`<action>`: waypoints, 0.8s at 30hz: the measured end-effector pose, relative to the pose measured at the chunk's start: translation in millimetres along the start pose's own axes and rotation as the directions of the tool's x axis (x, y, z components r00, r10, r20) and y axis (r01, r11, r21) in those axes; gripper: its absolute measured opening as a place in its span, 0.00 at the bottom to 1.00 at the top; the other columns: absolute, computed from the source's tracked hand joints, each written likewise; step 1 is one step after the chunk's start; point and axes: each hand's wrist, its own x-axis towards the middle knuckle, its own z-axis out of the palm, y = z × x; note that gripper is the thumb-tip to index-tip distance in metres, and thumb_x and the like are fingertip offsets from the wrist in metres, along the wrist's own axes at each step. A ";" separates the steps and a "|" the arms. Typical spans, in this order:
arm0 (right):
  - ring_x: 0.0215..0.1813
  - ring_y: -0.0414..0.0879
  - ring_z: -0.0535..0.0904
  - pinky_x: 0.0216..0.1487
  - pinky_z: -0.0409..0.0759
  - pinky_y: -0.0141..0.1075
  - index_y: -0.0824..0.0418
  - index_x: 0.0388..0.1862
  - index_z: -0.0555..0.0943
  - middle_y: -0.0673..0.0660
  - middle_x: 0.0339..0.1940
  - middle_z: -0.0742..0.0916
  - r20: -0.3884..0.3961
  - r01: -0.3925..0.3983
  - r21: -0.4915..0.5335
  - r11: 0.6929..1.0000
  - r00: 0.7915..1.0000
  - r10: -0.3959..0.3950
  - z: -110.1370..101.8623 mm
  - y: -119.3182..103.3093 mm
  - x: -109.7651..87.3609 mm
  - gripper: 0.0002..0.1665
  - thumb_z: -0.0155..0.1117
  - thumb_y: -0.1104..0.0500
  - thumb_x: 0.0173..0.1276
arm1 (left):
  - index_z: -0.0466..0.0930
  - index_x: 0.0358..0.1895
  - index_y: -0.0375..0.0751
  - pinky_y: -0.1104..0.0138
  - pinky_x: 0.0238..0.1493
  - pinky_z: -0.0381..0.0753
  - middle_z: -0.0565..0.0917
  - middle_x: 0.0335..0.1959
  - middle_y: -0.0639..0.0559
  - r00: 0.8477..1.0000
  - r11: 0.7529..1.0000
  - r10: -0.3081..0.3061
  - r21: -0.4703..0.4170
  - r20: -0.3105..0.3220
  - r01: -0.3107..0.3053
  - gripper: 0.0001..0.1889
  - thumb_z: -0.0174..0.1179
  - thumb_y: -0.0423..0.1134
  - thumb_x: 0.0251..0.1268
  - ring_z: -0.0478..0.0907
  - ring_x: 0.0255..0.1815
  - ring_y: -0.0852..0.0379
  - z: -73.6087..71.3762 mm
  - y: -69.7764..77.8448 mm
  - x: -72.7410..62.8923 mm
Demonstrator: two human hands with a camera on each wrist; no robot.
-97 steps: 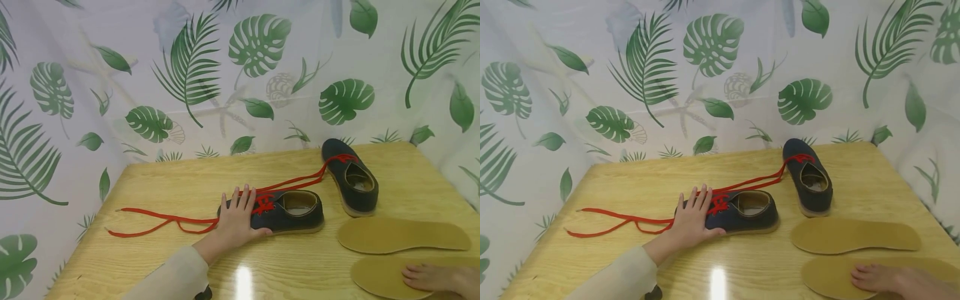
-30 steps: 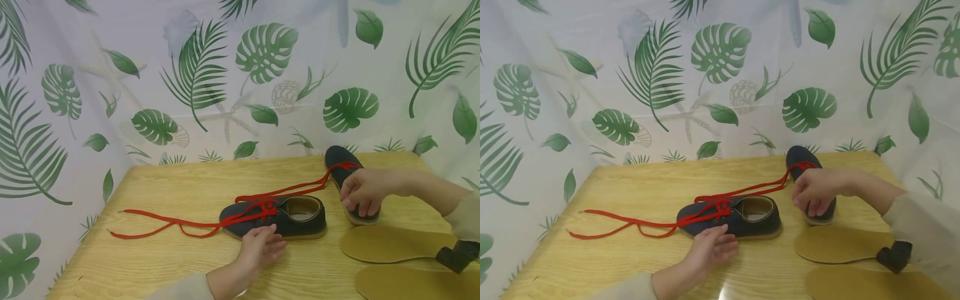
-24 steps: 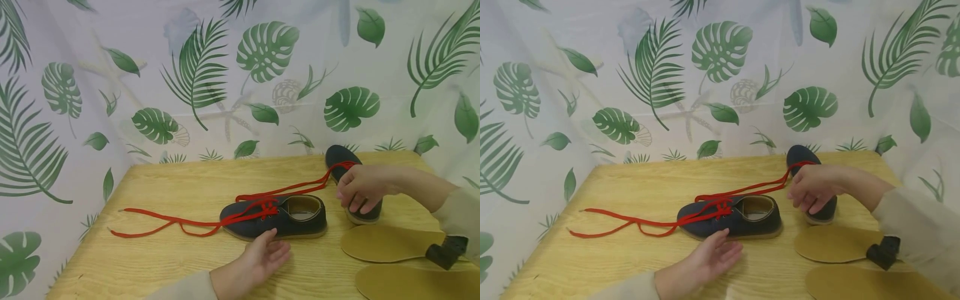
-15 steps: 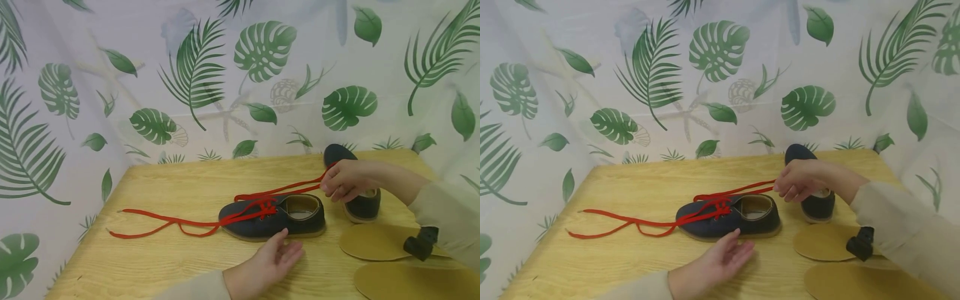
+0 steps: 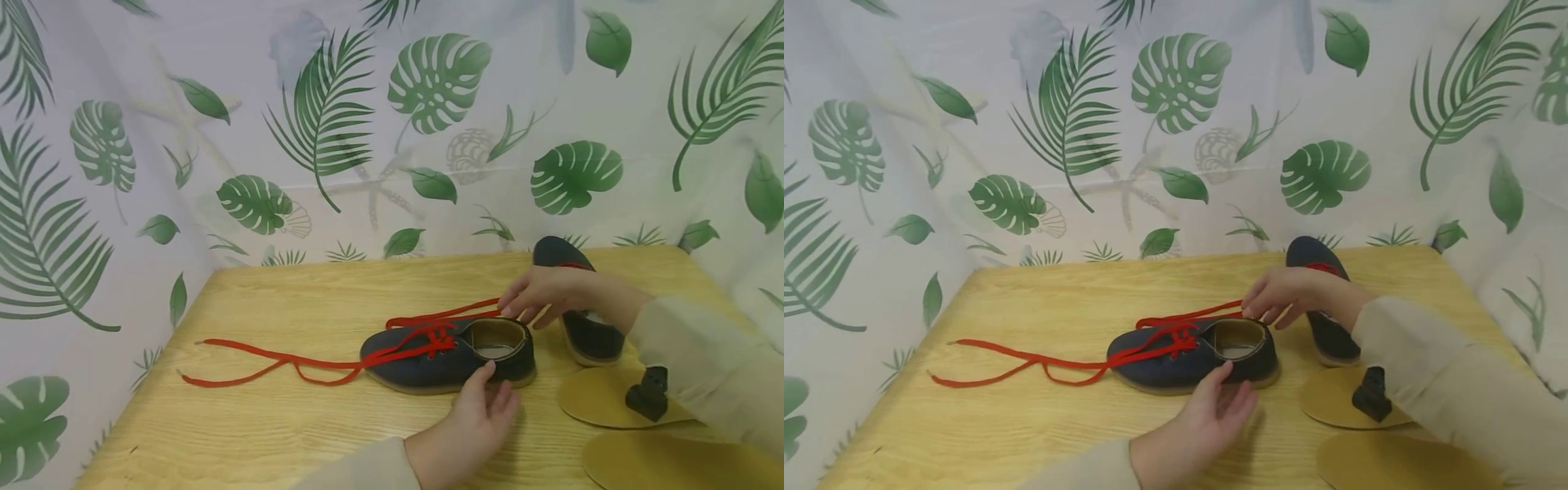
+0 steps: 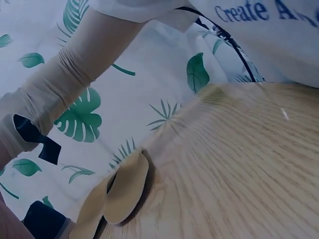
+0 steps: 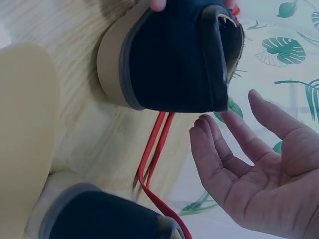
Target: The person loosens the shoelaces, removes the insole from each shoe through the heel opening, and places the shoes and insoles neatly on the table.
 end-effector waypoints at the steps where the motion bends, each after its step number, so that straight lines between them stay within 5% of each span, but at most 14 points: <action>1: 0.42 0.46 0.80 0.48 0.81 0.45 0.69 0.56 0.76 0.57 0.45 0.83 0.004 0.010 0.001 1.000 1.000 -0.010 1.2 0.2 1.5 0.25 0.64 0.56 0.64 | 0.52 0.64 0.25 0.56 0.66 0.66 0.62 0.56 0.31 1.000 1.000 0.007 -0.020 -0.011 -0.007 0.30 0.57 0.33 0.65 0.61 0.66 0.40 2.0 -1.0 0.3; 8: 0.45 0.48 0.77 0.46 0.81 0.48 0.68 0.54 0.77 0.55 0.45 0.83 0.005 0.050 0.026 0.998 0.999 -0.050 7.9 4.6 8.1 0.20 0.61 0.62 0.64 | 0.47 0.63 0.24 0.54 0.64 0.69 0.59 0.54 0.28 0.992 0.995 0.097 0.011 -0.085 -0.097 0.31 0.55 0.31 0.66 0.60 0.61 0.37 16.6 -3.2 5.6; 20: 0.44 0.47 0.78 0.43 0.81 0.49 0.70 0.50 0.79 0.56 0.42 0.84 -0.074 0.112 -0.009 0.994 0.991 -0.113 16.9 15.1 7.9 0.18 0.64 0.65 0.62 | 0.41 0.67 0.21 0.53 0.69 0.62 0.48 0.64 0.26 0.986 0.992 0.121 -0.024 -0.115 -0.124 0.32 0.49 0.29 0.69 0.49 0.66 0.34 30.5 -5.1 9.7; 24: 0.44 0.47 0.78 0.42 0.82 0.48 0.70 0.50 0.79 0.58 0.43 0.83 -0.091 0.117 -0.027 0.993 0.989 -0.119 18.5 15.1 7.0 0.17 0.64 0.65 0.62 | 0.44 0.67 0.24 0.52 0.66 0.65 0.52 0.62 0.26 0.977 0.988 0.157 0.022 -0.145 -0.155 0.30 0.48 0.29 0.69 0.54 0.64 0.33 34.7 -5.4 11.0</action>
